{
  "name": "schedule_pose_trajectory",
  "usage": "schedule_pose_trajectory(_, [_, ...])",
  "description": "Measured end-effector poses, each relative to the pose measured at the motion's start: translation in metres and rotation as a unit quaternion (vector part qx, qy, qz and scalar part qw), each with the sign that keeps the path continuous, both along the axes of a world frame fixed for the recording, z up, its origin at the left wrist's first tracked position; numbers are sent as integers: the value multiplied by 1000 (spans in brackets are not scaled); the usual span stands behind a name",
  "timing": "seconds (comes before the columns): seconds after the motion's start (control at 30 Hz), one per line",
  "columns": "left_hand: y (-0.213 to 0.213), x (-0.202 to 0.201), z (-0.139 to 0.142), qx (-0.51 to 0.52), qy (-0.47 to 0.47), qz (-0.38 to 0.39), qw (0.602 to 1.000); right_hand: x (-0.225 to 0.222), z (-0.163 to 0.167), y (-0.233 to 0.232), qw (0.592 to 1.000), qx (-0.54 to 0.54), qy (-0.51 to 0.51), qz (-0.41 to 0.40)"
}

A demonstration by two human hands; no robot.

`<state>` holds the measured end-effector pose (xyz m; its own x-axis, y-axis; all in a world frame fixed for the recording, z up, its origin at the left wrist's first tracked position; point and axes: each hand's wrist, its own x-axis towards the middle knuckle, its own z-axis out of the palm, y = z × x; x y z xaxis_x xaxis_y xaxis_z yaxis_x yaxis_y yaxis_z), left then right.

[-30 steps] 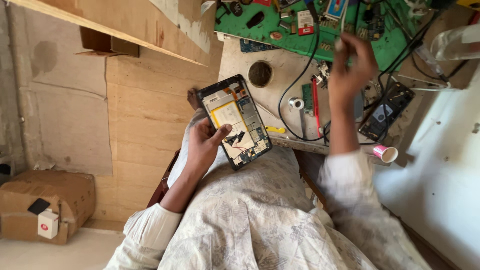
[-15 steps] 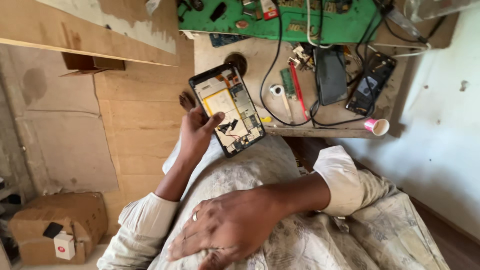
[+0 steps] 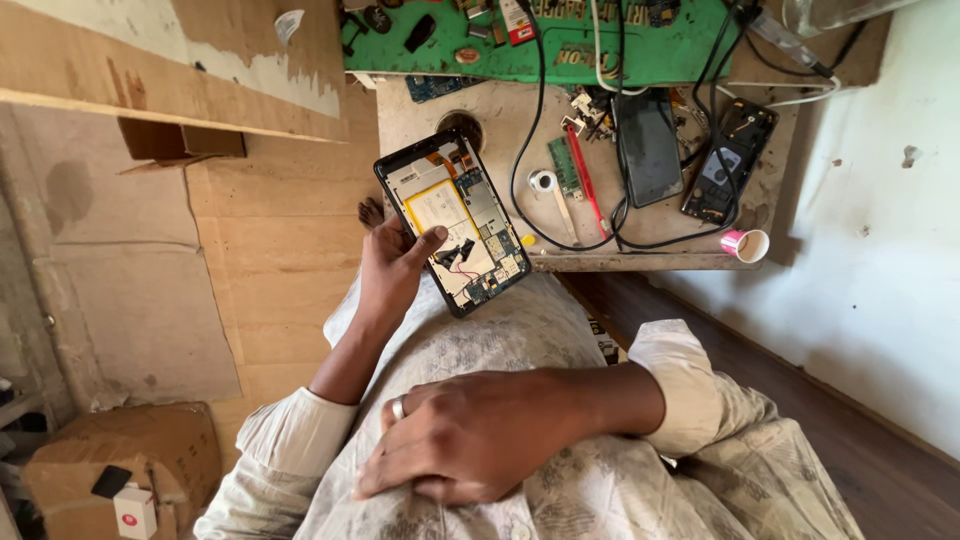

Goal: The person works at a cluttered repair bench, handling a disassembled tablet and small components, picking up tools and a screwdriver, and fitting a white back cover onto the tablet. They then take a phone, wrap rubber bands around it, plug in a charging cable, and power the phone on to test the screen.

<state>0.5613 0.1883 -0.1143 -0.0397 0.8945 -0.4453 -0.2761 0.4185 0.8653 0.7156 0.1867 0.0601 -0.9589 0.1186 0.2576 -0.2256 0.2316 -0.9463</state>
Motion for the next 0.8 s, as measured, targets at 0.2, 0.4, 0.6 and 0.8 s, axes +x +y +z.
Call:
schedule_pose_trajectory(0.2, [5,8,7,6,14,-21,1000,-5,-2,-9,998,37,-26,-47])
schedule_pose_trajectory(0.4, [8,6,13,-21,57,-21,998,1,-6,1,998,-47,-8,-50])
schedule_pose_trajectory(0.6, [9,9,14,10,28,-25,999,-12,-4,5,996,-13,-55,-62])
schedule_pose_trajectory(0.8, [9,6,17,-38,66,-29,997,-8,3,18,990,-109,-67,-54])
